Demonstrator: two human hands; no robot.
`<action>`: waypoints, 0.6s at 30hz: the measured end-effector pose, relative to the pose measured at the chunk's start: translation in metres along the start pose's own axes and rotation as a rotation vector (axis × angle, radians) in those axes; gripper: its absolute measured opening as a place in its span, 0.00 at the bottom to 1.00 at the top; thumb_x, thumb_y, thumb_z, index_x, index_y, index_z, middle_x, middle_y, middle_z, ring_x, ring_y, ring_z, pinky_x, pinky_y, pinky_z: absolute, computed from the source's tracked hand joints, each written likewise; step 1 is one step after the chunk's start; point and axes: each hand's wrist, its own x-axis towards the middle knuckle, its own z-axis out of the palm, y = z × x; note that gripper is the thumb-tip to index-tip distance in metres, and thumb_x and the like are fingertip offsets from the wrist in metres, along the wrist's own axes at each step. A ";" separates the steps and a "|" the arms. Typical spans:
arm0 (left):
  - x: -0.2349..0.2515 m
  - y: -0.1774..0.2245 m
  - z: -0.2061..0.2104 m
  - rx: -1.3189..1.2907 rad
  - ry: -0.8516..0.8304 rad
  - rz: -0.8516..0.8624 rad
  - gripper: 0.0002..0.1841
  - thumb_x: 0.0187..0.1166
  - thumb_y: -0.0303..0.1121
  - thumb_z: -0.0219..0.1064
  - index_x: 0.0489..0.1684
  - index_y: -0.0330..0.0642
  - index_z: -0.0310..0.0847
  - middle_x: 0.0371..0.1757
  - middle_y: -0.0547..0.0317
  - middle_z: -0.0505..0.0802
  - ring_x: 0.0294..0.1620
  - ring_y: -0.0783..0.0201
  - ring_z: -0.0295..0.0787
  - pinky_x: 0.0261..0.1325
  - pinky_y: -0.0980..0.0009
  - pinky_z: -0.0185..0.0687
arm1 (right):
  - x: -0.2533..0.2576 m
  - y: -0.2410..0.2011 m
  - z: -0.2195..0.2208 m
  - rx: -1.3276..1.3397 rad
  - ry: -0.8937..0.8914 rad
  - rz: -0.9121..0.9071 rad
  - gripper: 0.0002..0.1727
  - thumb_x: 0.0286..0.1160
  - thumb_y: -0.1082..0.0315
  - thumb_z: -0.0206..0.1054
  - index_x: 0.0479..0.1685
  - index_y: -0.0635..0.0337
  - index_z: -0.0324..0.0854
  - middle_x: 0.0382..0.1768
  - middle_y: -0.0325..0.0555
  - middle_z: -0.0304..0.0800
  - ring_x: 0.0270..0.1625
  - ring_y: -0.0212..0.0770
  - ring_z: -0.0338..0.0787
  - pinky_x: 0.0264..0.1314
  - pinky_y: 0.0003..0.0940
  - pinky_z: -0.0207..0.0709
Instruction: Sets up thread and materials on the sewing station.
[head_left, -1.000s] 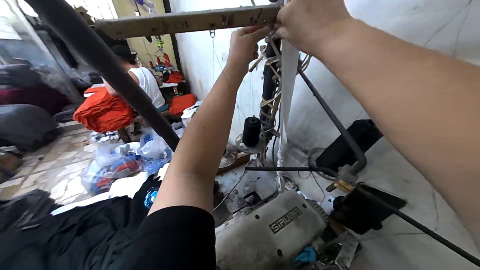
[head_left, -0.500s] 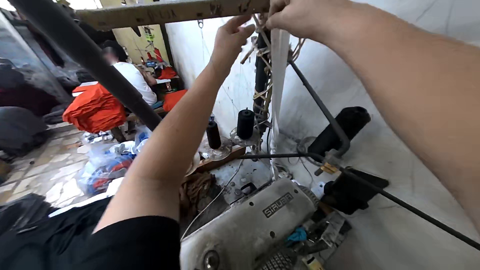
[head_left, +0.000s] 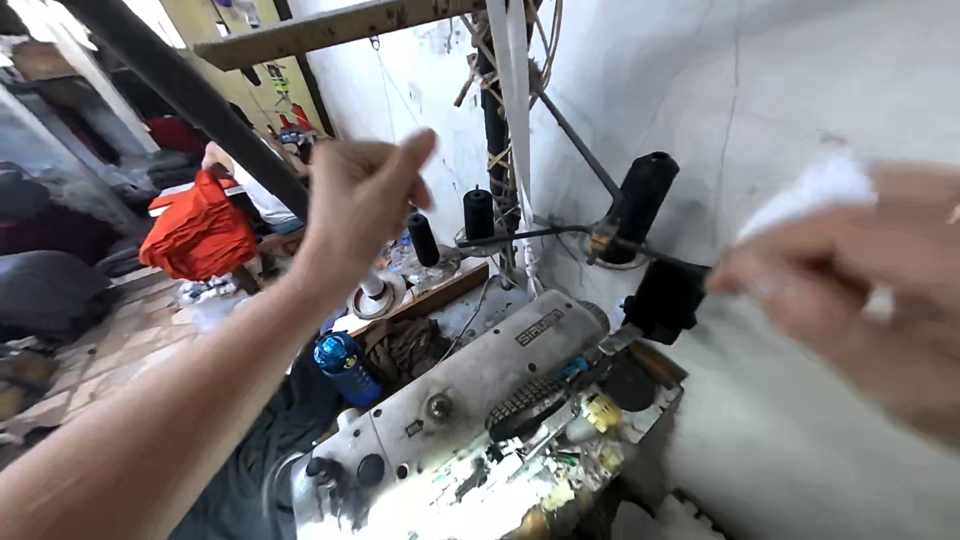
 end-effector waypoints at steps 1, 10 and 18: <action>-0.019 0.018 0.012 -0.135 -0.125 -0.115 0.24 0.93 0.43 0.52 0.24 0.44 0.85 0.19 0.71 0.89 0.16 0.77 0.83 0.21 0.78 0.82 | -0.019 -0.017 0.009 0.053 0.016 -0.020 0.22 0.92 0.50 0.51 0.40 0.53 0.84 0.28 0.40 0.83 0.29 0.31 0.80 0.30 0.26 0.70; -0.132 0.066 0.040 -0.572 -0.714 -0.435 0.16 0.94 0.34 0.48 0.38 0.45 0.81 0.19 0.77 0.73 0.15 0.85 0.62 0.18 0.87 0.60 | -0.077 -0.098 0.079 0.797 -0.024 0.375 0.37 0.91 0.38 0.41 0.57 0.59 0.88 0.46 0.36 0.94 0.52 0.21 0.90 0.56 0.20 0.84; -0.171 0.088 0.041 0.517 -1.555 0.368 0.16 0.89 0.38 0.59 0.52 0.31 0.86 0.49 0.36 0.90 0.49 0.37 0.90 0.44 0.41 0.83 | -0.056 -0.098 0.046 1.929 0.129 0.740 0.14 0.83 0.56 0.65 0.54 0.51 0.91 0.22 0.26 0.82 0.17 0.15 0.73 0.19 0.08 0.66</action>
